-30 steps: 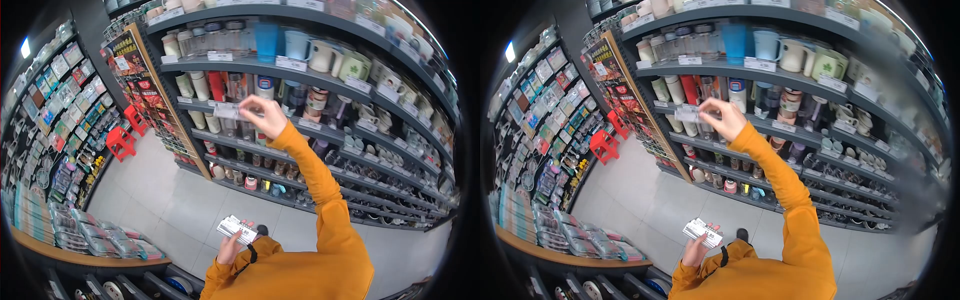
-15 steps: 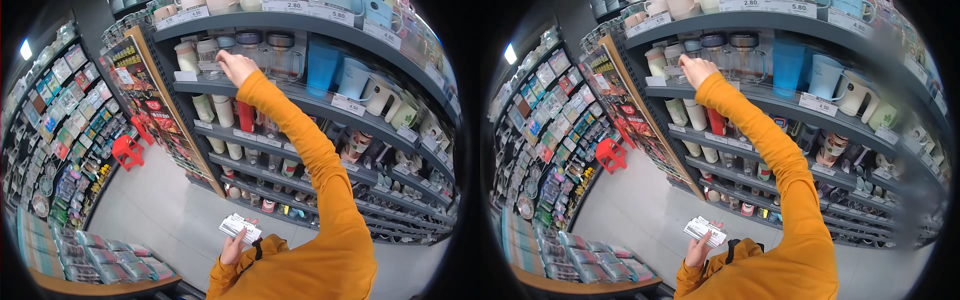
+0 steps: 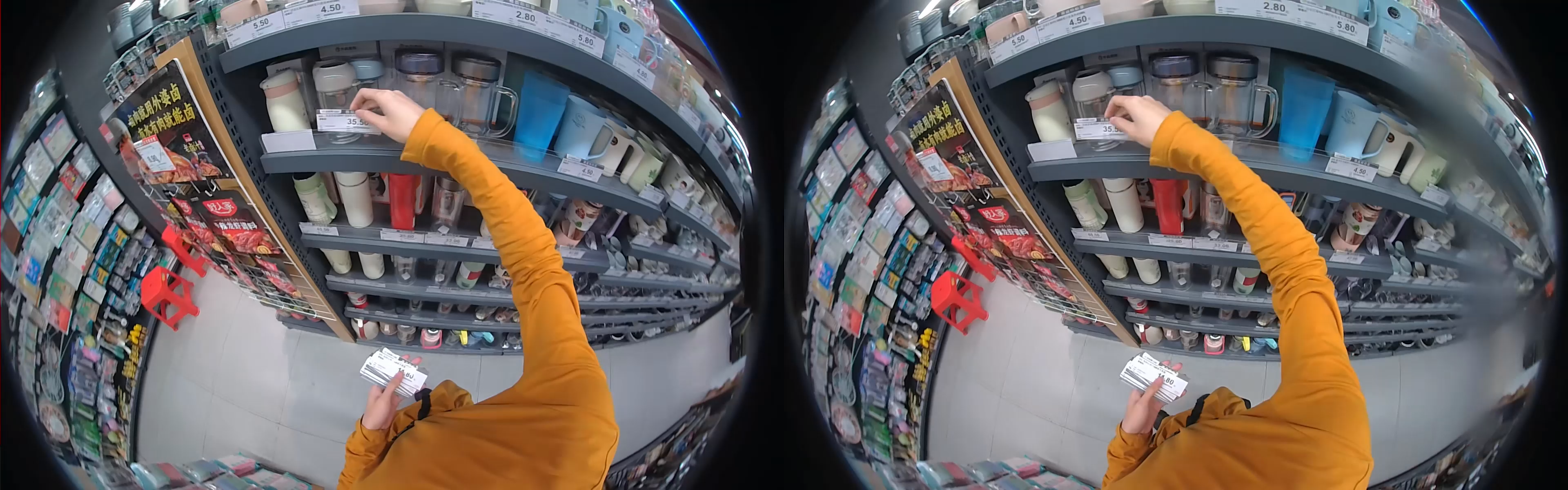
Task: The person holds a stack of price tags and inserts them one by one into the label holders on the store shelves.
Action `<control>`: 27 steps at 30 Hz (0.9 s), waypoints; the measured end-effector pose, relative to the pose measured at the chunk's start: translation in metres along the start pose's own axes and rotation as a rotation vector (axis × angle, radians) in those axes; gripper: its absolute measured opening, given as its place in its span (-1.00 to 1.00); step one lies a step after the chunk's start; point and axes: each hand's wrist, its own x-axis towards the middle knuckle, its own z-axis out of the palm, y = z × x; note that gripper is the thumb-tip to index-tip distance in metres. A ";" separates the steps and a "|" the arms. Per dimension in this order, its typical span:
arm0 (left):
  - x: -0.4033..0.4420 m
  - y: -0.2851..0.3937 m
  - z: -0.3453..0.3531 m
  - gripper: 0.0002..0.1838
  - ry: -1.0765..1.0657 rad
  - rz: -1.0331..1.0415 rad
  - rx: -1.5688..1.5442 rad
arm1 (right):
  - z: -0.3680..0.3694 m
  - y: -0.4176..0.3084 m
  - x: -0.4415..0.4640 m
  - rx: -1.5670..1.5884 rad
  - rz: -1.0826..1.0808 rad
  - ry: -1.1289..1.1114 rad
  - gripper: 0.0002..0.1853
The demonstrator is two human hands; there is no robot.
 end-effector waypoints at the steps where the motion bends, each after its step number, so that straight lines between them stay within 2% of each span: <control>1: -0.003 0.008 -0.009 -0.50 -0.018 -0.014 0.006 | -0.001 -0.002 -0.001 0.009 0.018 0.004 -0.78; 7: -0.020 0.045 -0.065 -0.50 -0.078 -0.152 0.061 | 0.003 -0.021 -0.004 -0.102 0.076 -0.043 -0.76; 11: -0.022 0.059 -0.089 -0.53 -0.088 -0.233 0.095 | 0.009 -0.038 -0.016 -0.405 0.121 -0.006 -0.76; 14: -0.025 0.074 -0.089 -0.53 -0.095 -0.213 0.103 | 0.024 -0.063 -0.033 -0.487 -0.070 0.352 -0.78; 16: -0.025 0.076 -0.091 -0.54 -0.090 -0.161 0.105 | 0.038 -0.102 -0.063 -0.327 0.004 0.481 -0.80; 17: -0.024 0.076 -0.092 -0.55 -0.089 -0.132 0.109 | 0.052 -0.121 -0.089 -0.156 0.170 0.428 -0.82; 18: -0.023 0.075 -0.094 -0.57 -0.084 -0.113 0.112 | 0.076 -0.134 -0.116 -0.045 0.162 0.464 -0.83; 19: -0.022 0.073 -0.095 -0.59 -0.084 -0.094 0.118 | 0.094 -0.155 -0.147 0.029 0.283 0.349 -0.82; 20: -0.020 0.070 -0.095 -0.61 -0.087 -0.077 0.125 | 0.113 -0.159 -0.184 -0.004 0.401 0.126 -0.80; 21: -0.019 0.067 -0.093 -0.62 -0.064 -0.068 0.119 | 0.134 -0.166 -0.217 0.124 0.489 0.103 -0.70; 22: -0.018 0.061 -0.089 -0.63 -0.042 -0.061 0.113 | 0.150 -0.177 -0.248 0.284 0.714 0.048 -0.62; 23: -0.017 0.055 -0.085 -0.65 -0.019 -0.056 0.107 | 0.170 -0.176 -0.288 0.295 0.793 0.025 -0.59; 27: -0.014 0.013 -0.075 -0.73 -0.033 -0.099 0.149 | 0.178 -0.217 -0.381 0.523 1.035 0.091 -0.75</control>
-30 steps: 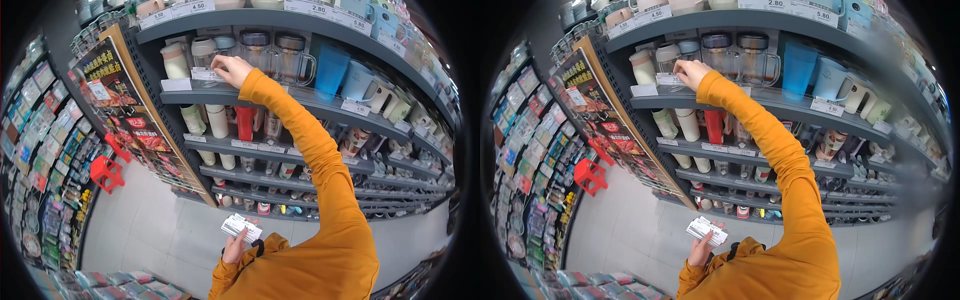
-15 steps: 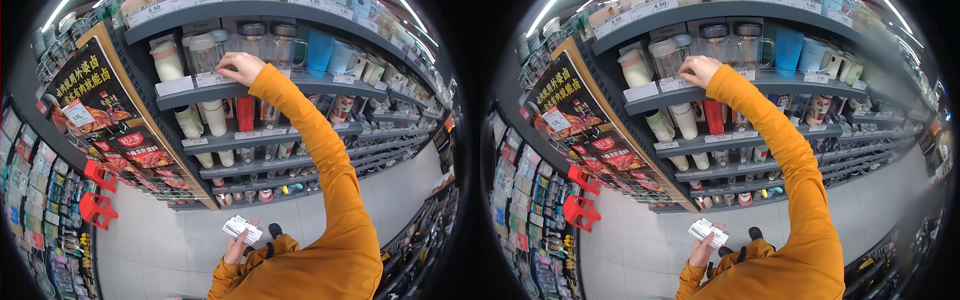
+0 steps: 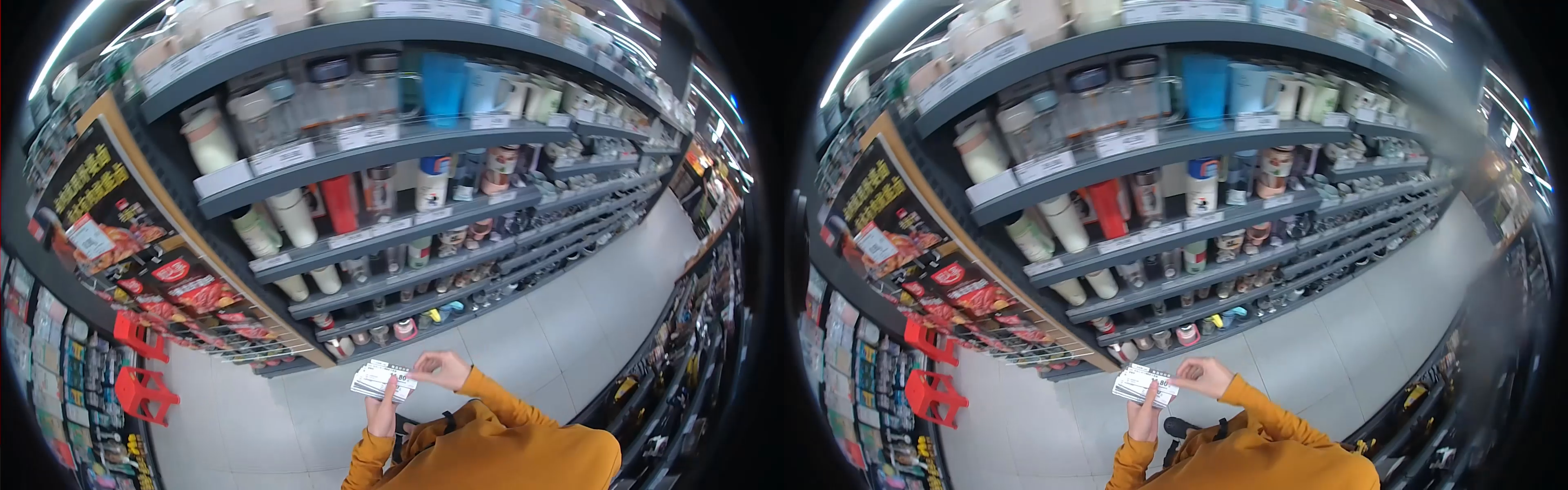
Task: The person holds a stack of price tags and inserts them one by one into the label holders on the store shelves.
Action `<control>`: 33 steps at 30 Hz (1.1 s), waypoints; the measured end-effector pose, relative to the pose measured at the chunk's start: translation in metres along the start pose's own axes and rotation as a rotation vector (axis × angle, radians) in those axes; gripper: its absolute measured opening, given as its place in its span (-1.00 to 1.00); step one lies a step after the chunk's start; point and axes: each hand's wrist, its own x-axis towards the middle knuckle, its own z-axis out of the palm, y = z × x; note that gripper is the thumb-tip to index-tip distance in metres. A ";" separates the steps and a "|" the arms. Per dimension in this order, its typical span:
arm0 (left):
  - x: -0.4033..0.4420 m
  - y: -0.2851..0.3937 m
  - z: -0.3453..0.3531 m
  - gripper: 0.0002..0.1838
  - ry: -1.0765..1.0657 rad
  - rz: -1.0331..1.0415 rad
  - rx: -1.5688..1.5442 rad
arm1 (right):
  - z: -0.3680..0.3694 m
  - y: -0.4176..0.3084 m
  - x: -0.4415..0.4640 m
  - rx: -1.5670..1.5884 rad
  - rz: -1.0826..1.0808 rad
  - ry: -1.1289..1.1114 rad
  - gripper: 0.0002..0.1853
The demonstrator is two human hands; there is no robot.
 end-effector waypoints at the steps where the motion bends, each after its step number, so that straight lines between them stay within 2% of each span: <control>1: 0.000 -0.010 0.010 -0.74 -0.009 -0.019 0.006 | -0.005 0.009 -0.016 0.060 0.029 0.022 -0.77; 9: -0.030 -0.113 0.113 -0.76 -0.094 -0.155 0.124 | -0.097 0.071 -0.127 0.245 0.103 0.298 -0.78; 12: -0.050 -0.163 0.163 -0.75 -0.091 -0.127 0.159 | -0.133 0.109 -0.179 0.176 0.113 0.298 -0.78; 15: -0.074 -0.218 0.209 -0.76 -0.078 -0.162 0.140 | -0.177 0.132 -0.232 0.269 0.154 0.357 -0.76; 19: -0.101 -0.257 0.250 -0.78 -0.114 -0.246 0.133 | -0.270 0.094 -0.262 0.441 -0.036 0.476 -0.82; 23: -0.114 -0.263 0.275 -0.74 -0.123 -0.276 0.204 | -0.345 0.022 -0.278 0.373 -0.266 0.535 -0.83; 26: -0.118 -0.262 0.283 -0.72 -0.163 -0.294 0.222 | -0.370 -0.013 -0.289 0.385 -0.333 0.526 -0.83; 33: -0.132 -0.274 0.291 -0.73 -0.151 -0.323 0.149 | -0.390 -0.027 -0.287 0.374 -0.380 0.422 -0.81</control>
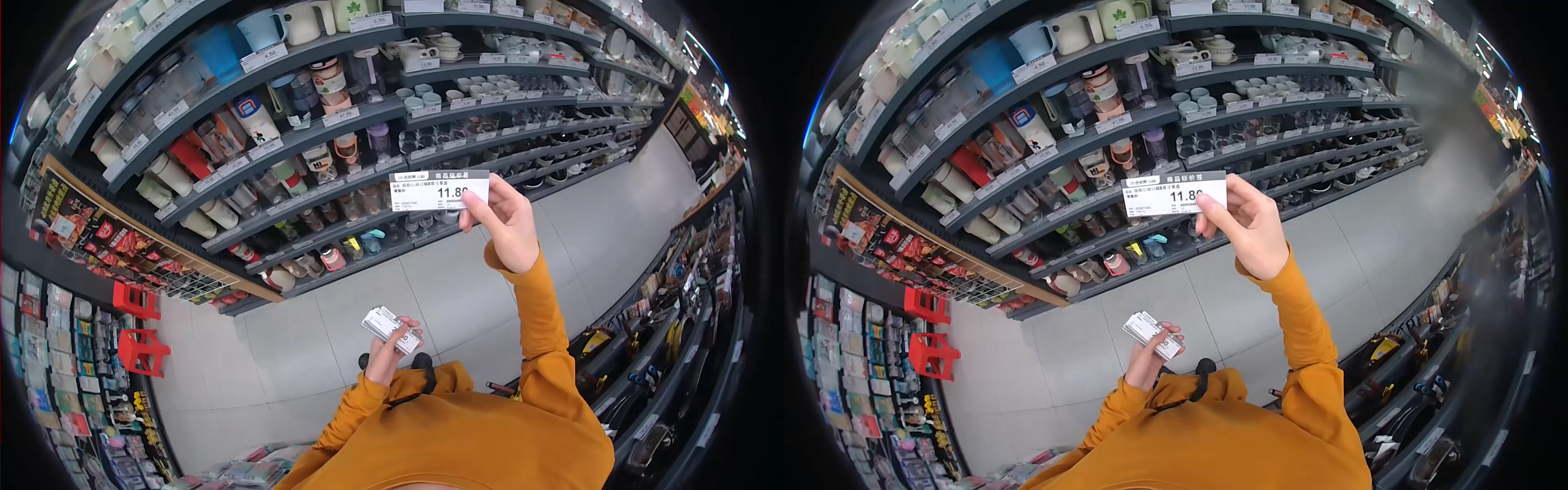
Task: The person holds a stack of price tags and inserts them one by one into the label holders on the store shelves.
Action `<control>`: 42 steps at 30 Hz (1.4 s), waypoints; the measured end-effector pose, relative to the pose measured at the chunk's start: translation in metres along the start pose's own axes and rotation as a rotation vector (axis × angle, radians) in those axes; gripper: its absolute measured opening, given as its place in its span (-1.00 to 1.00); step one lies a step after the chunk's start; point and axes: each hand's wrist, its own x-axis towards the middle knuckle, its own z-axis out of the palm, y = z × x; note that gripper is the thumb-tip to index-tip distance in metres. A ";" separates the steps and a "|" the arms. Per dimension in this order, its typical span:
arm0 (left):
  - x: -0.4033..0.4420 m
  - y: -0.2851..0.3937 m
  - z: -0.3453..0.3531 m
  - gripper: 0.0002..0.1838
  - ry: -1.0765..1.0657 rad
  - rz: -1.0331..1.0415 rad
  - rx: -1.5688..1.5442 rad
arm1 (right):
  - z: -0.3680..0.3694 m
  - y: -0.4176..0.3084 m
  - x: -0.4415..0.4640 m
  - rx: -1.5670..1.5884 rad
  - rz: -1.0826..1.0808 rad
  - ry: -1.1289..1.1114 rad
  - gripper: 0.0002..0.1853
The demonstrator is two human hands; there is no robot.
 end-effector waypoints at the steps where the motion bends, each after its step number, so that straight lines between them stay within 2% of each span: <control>1: -0.001 -0.003 0.001 -0.72 -0.002 -0.004 -0.017 | 0.001 -0.002 0.002 0.003 -0.001 -0.004 -0.81; 12: 0.005 0.007 0.004 -0.60 0.010 -0.002 0.004 | -0.008 0.002 0.021 0.047 -0.042 -0.035 -0.81; 19: 0.020 -0.003 0.024 -0.58 -0.061 -0.059 -0.008 | -0.052 -0.002 0.007 -0.010 -0.017 0.007 -0.83; 22: 0.029 -0.019 0.041 -0.60 -0.115 -0.085 0.012 | -0.079 0.010 -0.011 -0.019 0.056 0.050 -0.82; 30: 0.070 -0.043 0.076 -0.64 -0.263 -0.207 0.043 | -0.132 0.127 -0.126 0.127 0.450 0.302 -0.78; 33: 0.094 -0.043 0.100 -0.64 -0.287 -0.324 -0.011 | -0.160 0.128 -0.141 0.126 0.447 0.385 -0.78; 38: 0.152 -0.048 0.160 -0.59 -0.366 -0.429 0.088 | -0.211 0.100 -0.116 0.077 0.308 0.498 -0.82; 42: 0.206 -0.055 0.216 -0.50 -0.421 -0.383 0.102 | -0.253 0.103 -0.086 0.030 0.298 0.548 -0.82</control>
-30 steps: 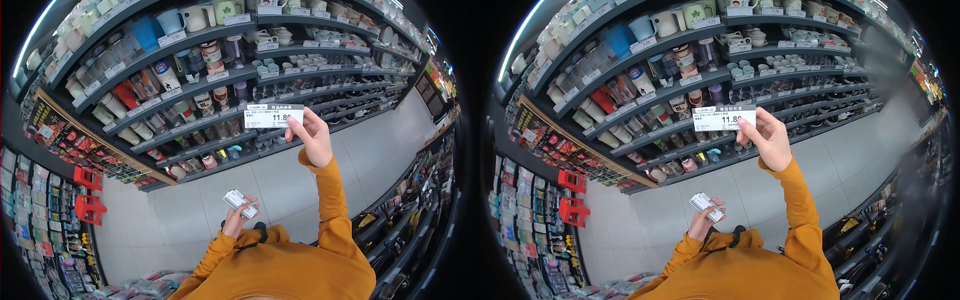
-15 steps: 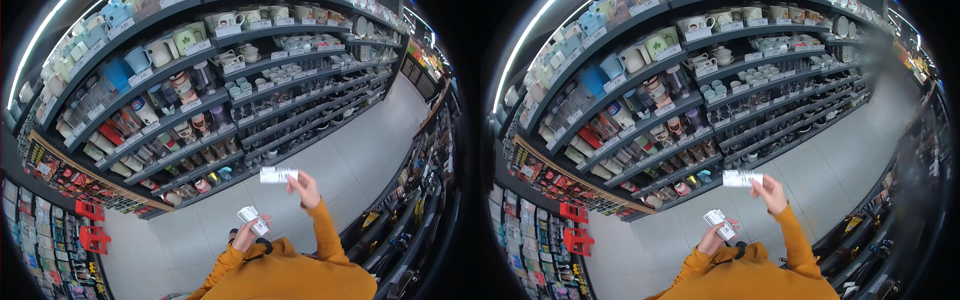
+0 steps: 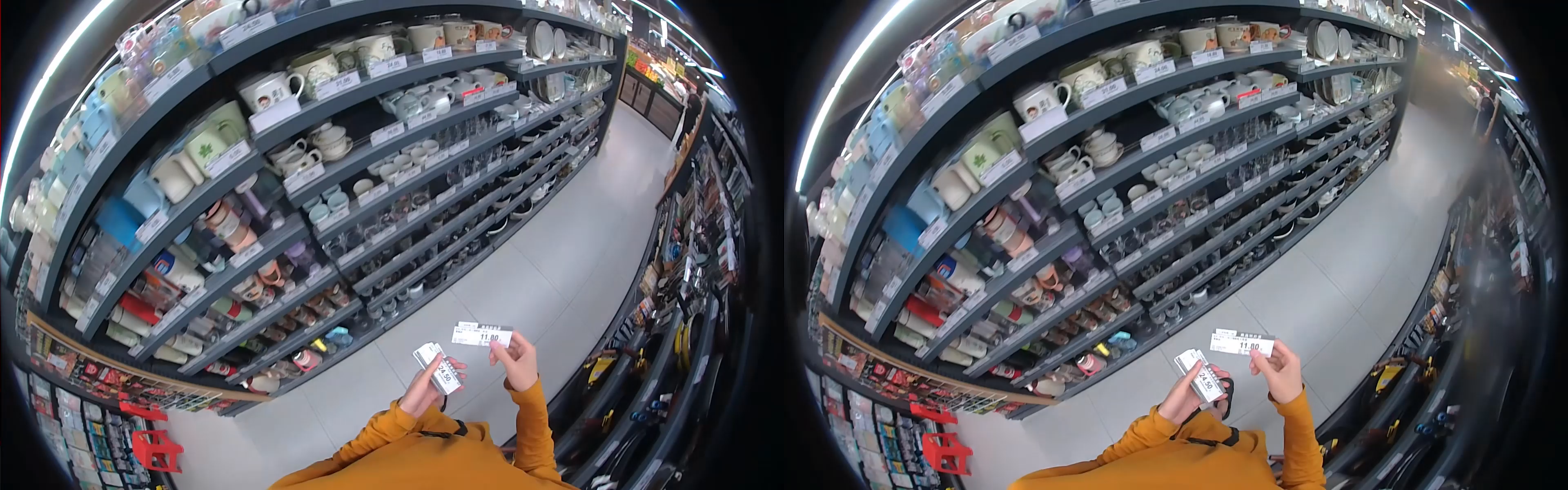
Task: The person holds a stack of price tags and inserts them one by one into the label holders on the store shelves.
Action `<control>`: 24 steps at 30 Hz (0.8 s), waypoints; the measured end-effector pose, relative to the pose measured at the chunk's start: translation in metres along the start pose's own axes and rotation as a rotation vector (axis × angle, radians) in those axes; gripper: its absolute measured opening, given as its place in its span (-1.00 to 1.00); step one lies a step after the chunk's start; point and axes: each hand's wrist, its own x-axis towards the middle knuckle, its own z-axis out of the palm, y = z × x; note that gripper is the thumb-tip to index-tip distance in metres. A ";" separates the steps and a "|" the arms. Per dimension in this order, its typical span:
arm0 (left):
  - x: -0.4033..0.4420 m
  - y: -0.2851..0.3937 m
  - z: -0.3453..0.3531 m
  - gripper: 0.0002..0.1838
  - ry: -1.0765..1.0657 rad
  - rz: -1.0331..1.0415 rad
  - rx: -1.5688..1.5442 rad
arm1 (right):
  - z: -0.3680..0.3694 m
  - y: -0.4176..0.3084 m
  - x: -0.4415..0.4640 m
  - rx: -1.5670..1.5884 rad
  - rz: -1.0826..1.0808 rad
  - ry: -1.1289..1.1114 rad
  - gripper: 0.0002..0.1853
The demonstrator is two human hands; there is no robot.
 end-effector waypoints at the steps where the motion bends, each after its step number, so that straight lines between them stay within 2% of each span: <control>1: 0.018 0.006 0.009 -0.49 -0.008 0.013 0.033 | -0.006 0.002 0.009 -0.013 0.008 0.017 -0.82; 3: 0.054 0.025 0.031 -0.48 -0.027 0.034 0.100 | -0.020 0.007 0.032 0.026 0.005 0.073 -0.83; 4: 0.073 0.032 0.040 -0.55 -0.054 0.043 0.096 | -0.028 0.007 0.042 0.047 0.010 0.103 -0.83; 7: 0.133 0.040 0.061 -0.59 -0.135 0.124 0.307 | -0.061 0.008 0.071 0.036 0.020 0.161 -0.83; 8: 0.150 0.043 0.073 -0.67 -0.122 0.126 0.294 | -0.069 0.010 0.081 0.039 0.014 0.191 -0.84; 14: 0.228 0.062 0.130 -0.71 -0.217 0.084 0.533 | -0.129 -0.005 0.124 0.097 0.016 0.292 -0.85; 19: 0.297 0.040 0.178 -0.72 -0.157 0.067 0.518 | -0.201 -0.013 0.175 0.086 0.030 0.329 -0.84; 24: 0.377 0.011 0.248 -0.68 -0.115 0.039 0.515 | -0.305 -0.045 0.223 0.045 0.064 0.293 -0.82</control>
